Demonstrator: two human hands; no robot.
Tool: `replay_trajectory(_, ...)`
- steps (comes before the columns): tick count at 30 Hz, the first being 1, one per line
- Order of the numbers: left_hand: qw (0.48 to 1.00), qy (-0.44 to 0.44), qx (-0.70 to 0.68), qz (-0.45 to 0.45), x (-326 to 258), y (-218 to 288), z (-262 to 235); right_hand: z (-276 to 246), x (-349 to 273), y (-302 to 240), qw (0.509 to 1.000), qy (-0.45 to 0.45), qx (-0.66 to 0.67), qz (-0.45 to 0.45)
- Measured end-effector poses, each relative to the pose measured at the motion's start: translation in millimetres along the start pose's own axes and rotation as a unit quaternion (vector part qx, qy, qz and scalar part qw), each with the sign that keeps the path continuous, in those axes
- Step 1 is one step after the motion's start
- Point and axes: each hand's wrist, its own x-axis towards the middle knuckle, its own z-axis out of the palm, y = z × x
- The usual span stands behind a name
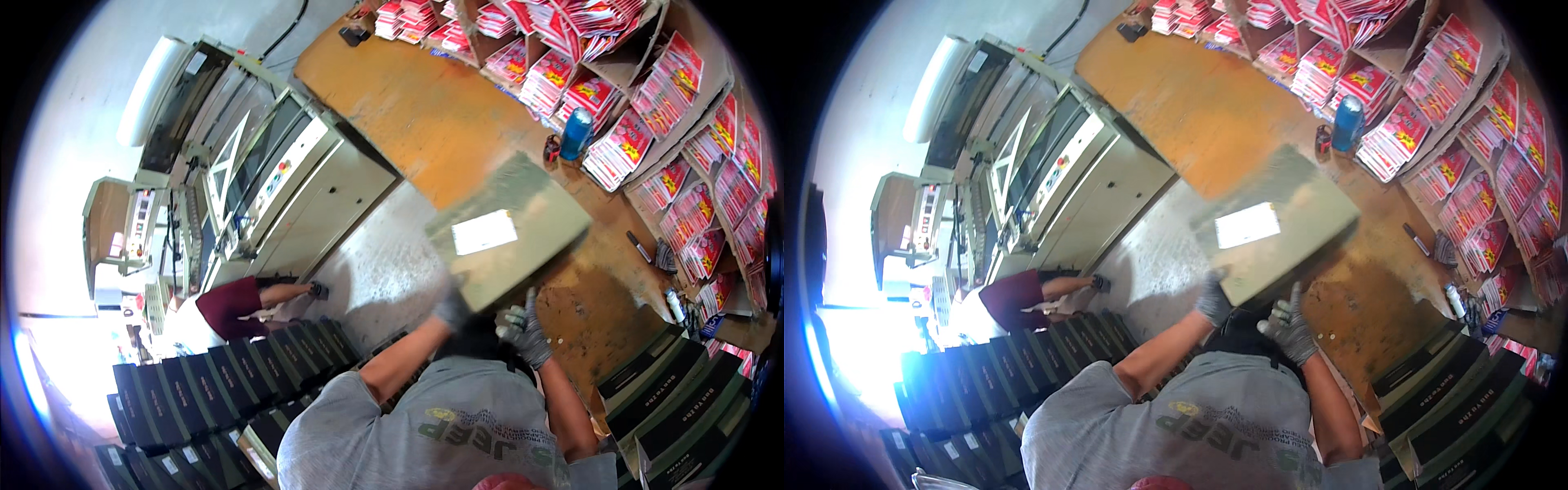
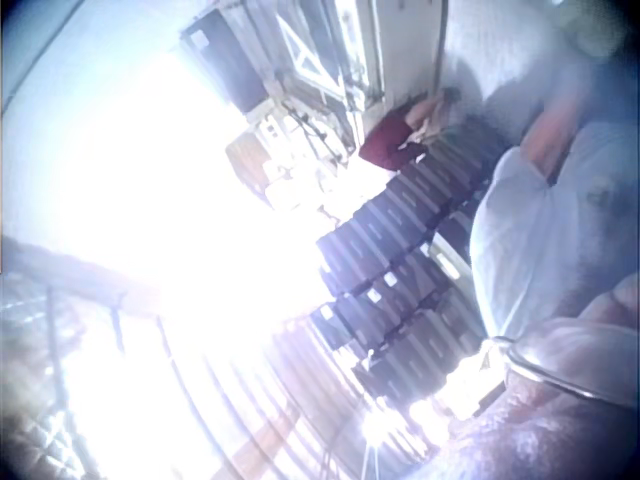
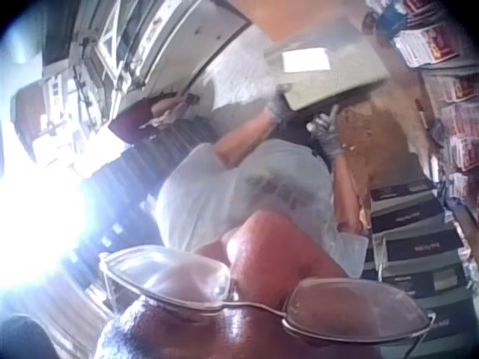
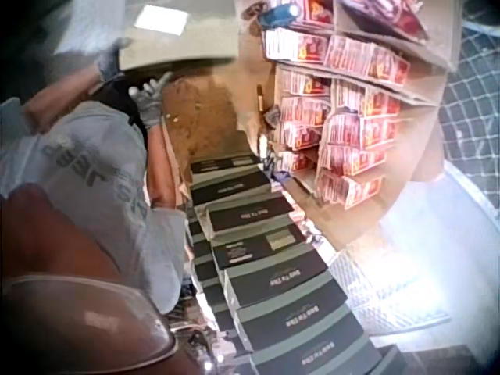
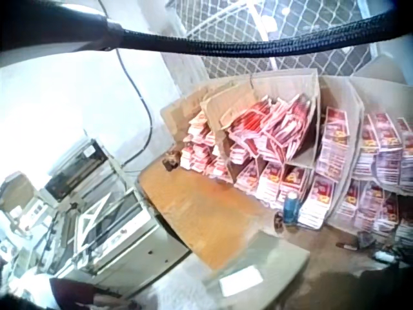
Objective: The person places shoes into cardboard boxes, wraps them in tissue paper, inserts a card, closes the lids, and stacks the completed boxes.
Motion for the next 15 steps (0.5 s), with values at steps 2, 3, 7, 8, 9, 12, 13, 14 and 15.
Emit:
replay_trajectory(2, 0.998, -0.034, -0.03, 0.039, 13, 46, -16, -4, -2, -40, 0.989, -0.012, 0.103, 0.108)
replay_trajectory(3, 0.996, -0.026, -0.016, 0.086, 34, 72, -29, -11, 0, -39, 0.986, -0.015, 0.113, 0.123)
replay_trajectory(7, 0.974, -0.068, 0.075, 0.204, 129, 212, -64, -63, -18, 11, 0.97, 0.156, 0.098, 0.156)
replay_trajectory(8, 0.97, -0.06, 0.078, 0.223, 153, 248, -65, -81, -30, 38, 0.955, 0.199, 0.102, 0.195)
replay_trajectory(9, 0.965, -0.047, 0.092, 0.239, 175, 280, -56, -98, -44, 57, 0.947, 0.233, 0.073, 0.208)
replay_trajectory(12, 0.945, 0.12, 0.154, 0.263, 242, 354, -53, -129, -78, 97, 0.924, 0.306, 0.032, 0.229)
replay_trajectory(13, 0.889, 0.265, 0.223, 0.3, 274, 351, -17, -130, -89, 104, 0.908, 0.345, 0.025, 0.236)
replay_trajectory(14, 0.836, 0.325, 0.297, 0.327, 290, 379, -54, -134, -86, 101, 0.912, 0.325, 0.0, 0.248)
replay_trajectory(15, 0.772, 0.382, 0.384, 0.334, 319, 381, -68, -135, -88, 97, 0.908, 0.324, -0.023, 0.264)
